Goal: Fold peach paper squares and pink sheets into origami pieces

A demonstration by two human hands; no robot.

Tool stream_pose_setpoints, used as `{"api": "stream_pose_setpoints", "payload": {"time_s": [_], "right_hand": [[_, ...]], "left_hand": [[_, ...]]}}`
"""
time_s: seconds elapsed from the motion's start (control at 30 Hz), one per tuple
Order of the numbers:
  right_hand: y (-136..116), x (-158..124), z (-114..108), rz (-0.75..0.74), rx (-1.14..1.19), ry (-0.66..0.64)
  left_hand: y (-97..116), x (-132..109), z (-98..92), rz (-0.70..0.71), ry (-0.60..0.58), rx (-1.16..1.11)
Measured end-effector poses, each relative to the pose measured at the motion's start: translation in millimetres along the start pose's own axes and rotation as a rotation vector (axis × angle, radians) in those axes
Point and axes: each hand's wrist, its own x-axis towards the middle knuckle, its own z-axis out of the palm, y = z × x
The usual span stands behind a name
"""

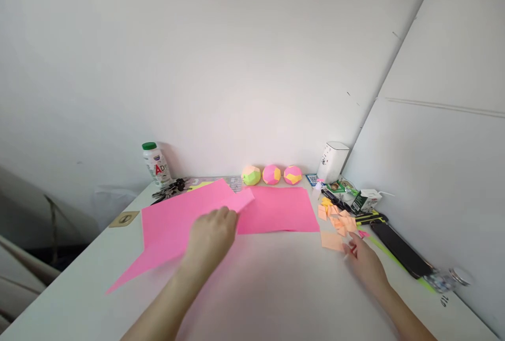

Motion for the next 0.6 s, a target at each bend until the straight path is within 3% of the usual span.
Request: {"api": "stream_pose_setpoints", "payload": {"time_s": [0.07,0.13,0.23,0.3,0.43,0.53,0.6], "right_hand": [[-16,-14,-6,-0.202,-0.201,0.167],[-43,-37,-6,-0.503,-0.215,0.238],[-88,-77,8,-1.072,-0.157,0.115],[-106,-99,22,-1.285,-0.193,0.015],[-102,-120,46,-1.204,-0.090,-0.074],[-78,-119,42,-1.116,-0.013,-0.165],[-60,-116,28,-1.087,-0.014,-0.208]], "left_hand": [[32,-24,-3.5,0.213,0.028,0.002],[63,-51,-0.1,0.342,0.018,-0.010],[102,-85,11.0,0.458,-0.099,-0.063],[118,-102,17.9,0.491,-0.165,-0.094],[124,-128,26.2,0.555,-0.351,-0.210],[103,-149,29.7,0.503,-0.434,-0.264],[80,-165,32.0,0.421,-0.405,-0.275]]}}
